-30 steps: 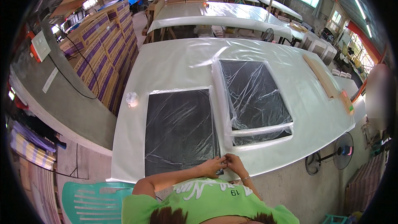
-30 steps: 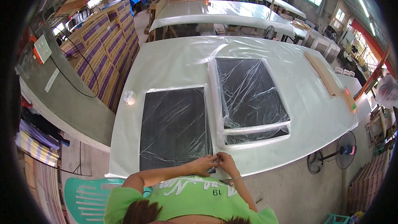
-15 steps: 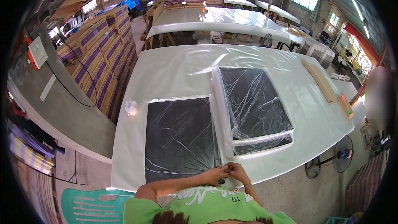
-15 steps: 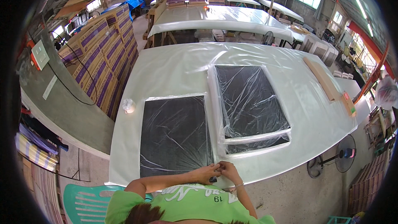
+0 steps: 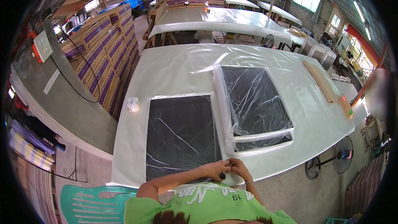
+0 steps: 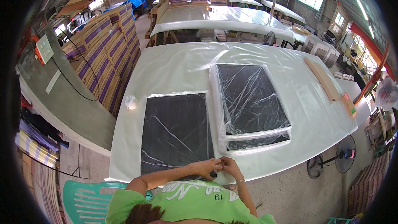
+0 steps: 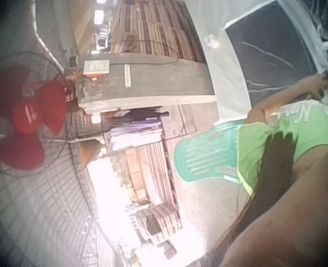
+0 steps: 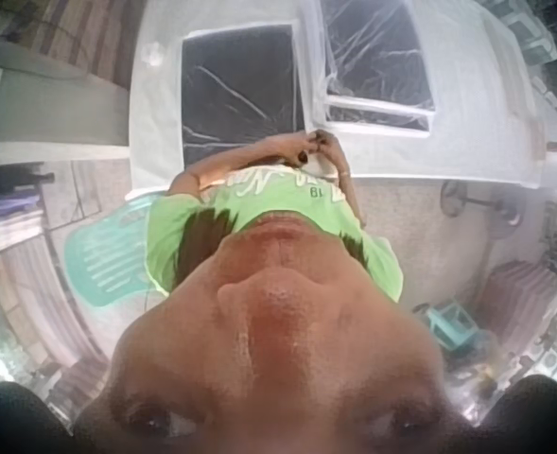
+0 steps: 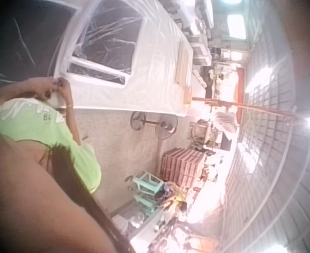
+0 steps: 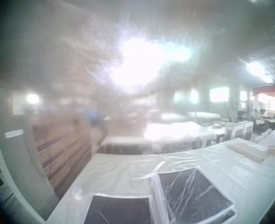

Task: The person wraps large black flat panels in plastic film by hand, positioning them on a table and smoothing the film, and then handles a large square of brown paper.

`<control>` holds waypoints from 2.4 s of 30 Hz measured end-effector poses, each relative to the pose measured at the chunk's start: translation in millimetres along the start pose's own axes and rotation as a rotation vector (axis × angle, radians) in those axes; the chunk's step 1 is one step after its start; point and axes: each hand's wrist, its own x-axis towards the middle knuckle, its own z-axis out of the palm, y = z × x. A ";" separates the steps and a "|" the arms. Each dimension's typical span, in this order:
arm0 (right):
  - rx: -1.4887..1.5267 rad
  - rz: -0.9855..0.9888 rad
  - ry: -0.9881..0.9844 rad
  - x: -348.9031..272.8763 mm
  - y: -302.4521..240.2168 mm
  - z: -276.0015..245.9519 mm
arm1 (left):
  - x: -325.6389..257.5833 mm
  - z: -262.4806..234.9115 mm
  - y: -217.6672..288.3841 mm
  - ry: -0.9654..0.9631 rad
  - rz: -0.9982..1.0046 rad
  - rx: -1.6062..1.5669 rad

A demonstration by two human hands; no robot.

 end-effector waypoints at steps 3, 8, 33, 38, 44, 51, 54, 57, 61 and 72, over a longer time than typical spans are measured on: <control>0.017 0.079 -0.047 -1.9 -18.6 -0.1 | -13.6 -8.4 9.9 0.095 0.066 -0.079; 0.440 0.285 -0.119 13.6 -26.4 -0.3 | -39.2 -48.9 64.6 0.216 -0.038 -0.088; 0.103 -0.314 0.243 -16.6 -224.4 -9.1 | -219.3 -125.3 17.8 1.874 -0.581 -0.155; 0.163 -0.378 0.464 -56.5 -181.4 -63.8 | -173.1 -133.9 78.7 1.585 -0.157 -0.626; 0.270 -0.434 0.605 -86.7 -140.0 -110.5 | -116.0 -104.0 113.8 1.582 -0.131 -0.653; 0.414 -0.463 0.657 -109.4 -103.3 -158.4 | -71.9 -76.1 132.4 1.581 -0.067 -0.747; 0.426 -0.451 0.742 -119.5 -101.3 -186.6 | -48.7 -72.8 147.1 1.537 -0.101 -0.804; 0.385 -0.458 0.673 -130.5 -104.2 -223.1 | -22.6 -61.8 149.1 1.501 -0.112 -0.792; 0.403 -0.460 0.649 -140.8 -99.8 -270.1 | 22.2 -58.9 162.9 1.474 -0.115 -0.831; 0.627 -0.390 0.467 -114.9 -37.9 -326.1 | 103.4 -18.9 127.5 1.694 -0.217 -0.759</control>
